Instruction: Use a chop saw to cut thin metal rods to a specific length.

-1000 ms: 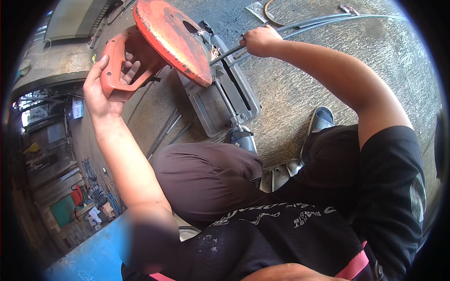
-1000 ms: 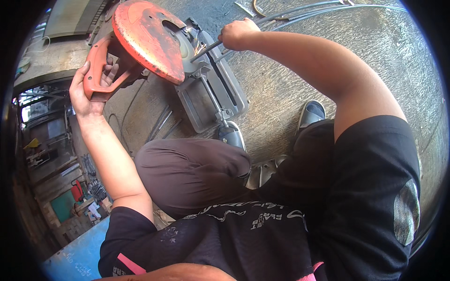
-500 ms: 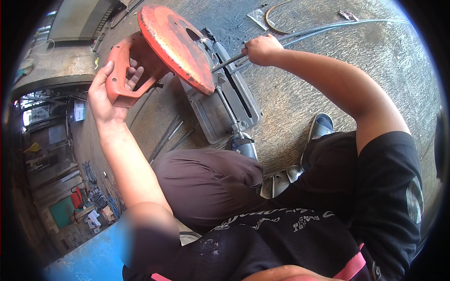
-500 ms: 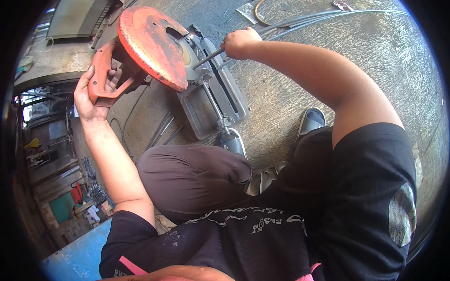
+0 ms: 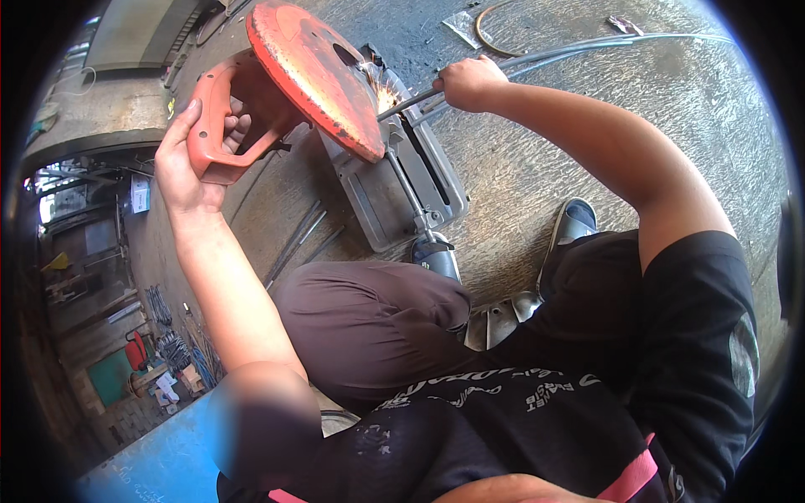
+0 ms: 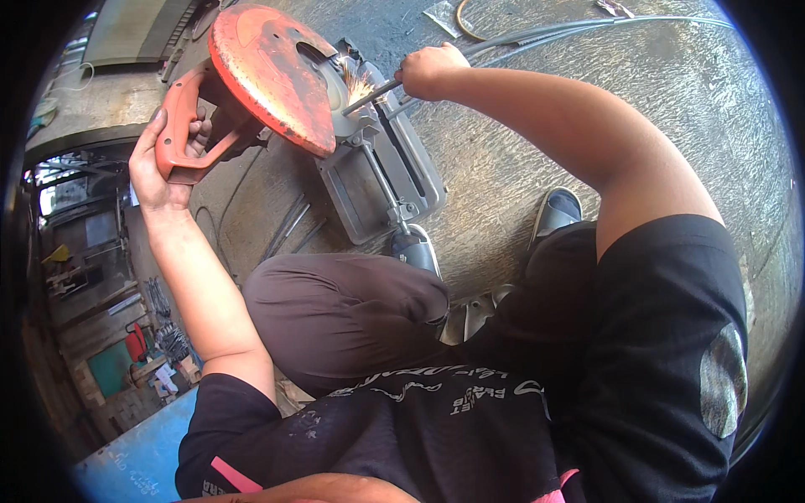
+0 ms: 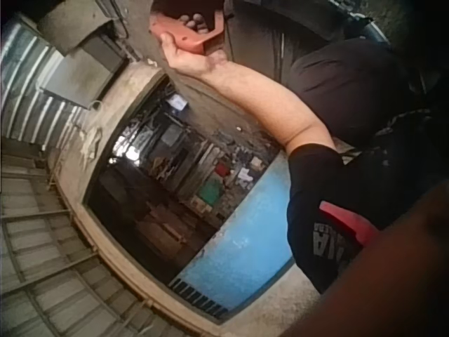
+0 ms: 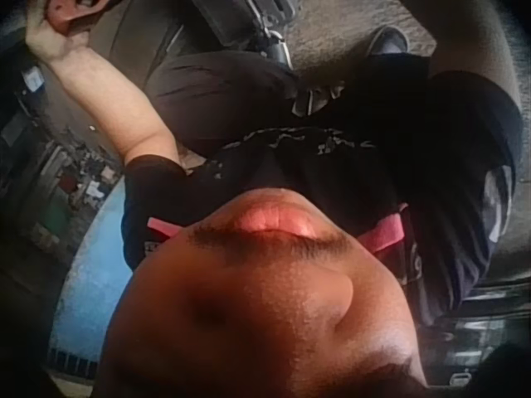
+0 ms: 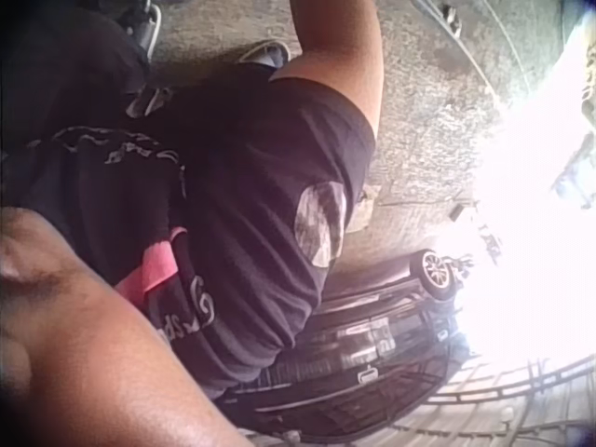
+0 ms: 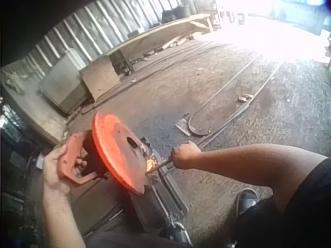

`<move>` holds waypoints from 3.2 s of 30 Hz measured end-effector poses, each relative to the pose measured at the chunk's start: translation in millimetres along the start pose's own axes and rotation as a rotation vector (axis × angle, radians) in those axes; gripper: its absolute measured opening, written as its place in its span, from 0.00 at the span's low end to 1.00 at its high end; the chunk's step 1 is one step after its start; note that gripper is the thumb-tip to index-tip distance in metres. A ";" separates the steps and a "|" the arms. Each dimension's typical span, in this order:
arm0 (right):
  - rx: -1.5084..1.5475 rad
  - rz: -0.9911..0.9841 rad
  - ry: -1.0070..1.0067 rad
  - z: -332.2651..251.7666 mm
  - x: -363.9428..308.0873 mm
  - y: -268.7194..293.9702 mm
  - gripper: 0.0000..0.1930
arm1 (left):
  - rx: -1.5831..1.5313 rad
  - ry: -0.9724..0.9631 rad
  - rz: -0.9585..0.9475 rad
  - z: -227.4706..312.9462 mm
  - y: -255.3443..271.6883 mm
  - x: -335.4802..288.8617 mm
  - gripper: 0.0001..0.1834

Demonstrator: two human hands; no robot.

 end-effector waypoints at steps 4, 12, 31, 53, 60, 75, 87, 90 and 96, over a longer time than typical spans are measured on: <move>0.005 0.020 -0.001 0.3 1.5 -0.9 0.17 | 0.021 0.012 -0.030 1.9 0.2 -1.3 0.23; 0.011 0.015 0.016 0.3 1.2 -0.7 0.17 | 0.016 0.025 -0.074 -0.2 4.5 0.5 0.27; 0.023 0.012 0.032 1.4 -0.8 1.7 0.17 | 0.068 0.022 -0.075 1.2 2.6 -0.6 0.25; -0.003 0.013 0.041 -0.5 -3.9 5.9 0.16 | 0.003 0.037 -0.095 -1.2 9.0 4.2 0.25; -0.025 0.030 0.023 -1.1 -2.9 5.5 0.16 | 0.024 0.036 -0.103 -0.8 8.2 2.6 0.25; -0.027 0.025 0.013 -0.2 0.5 2.8 0.17 | 0.039 0.023 -0.104 1.9 2.5 -0.2 0.26; -0.027 0.004 0.009 -3.4 -6.5 8.5 0.18 | 0.040 0.028 -0.081 1.0 3.1 0.5 0.25; -0.018 0.020 0.016 -3.7 -9.5 9.2 0.18 | 0.037 0.034 -0.069 0.9 3.5 0.9 0.25; -0.040 0.018 0.025 -5.0 -12.9 10.2 0.18 | 0.032 0.034 -0.096 2.2 2.9 1.4 0.25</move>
Point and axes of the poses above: each hand's wrist, its own x-axis towards the middle knuckle, its own y-axis out of the back of the hand, z = x × y, the point moved 2 cm from there along x, towards the middle knuckle, and after that the axes turned 10 degrees about x, right-handed, at the moved point
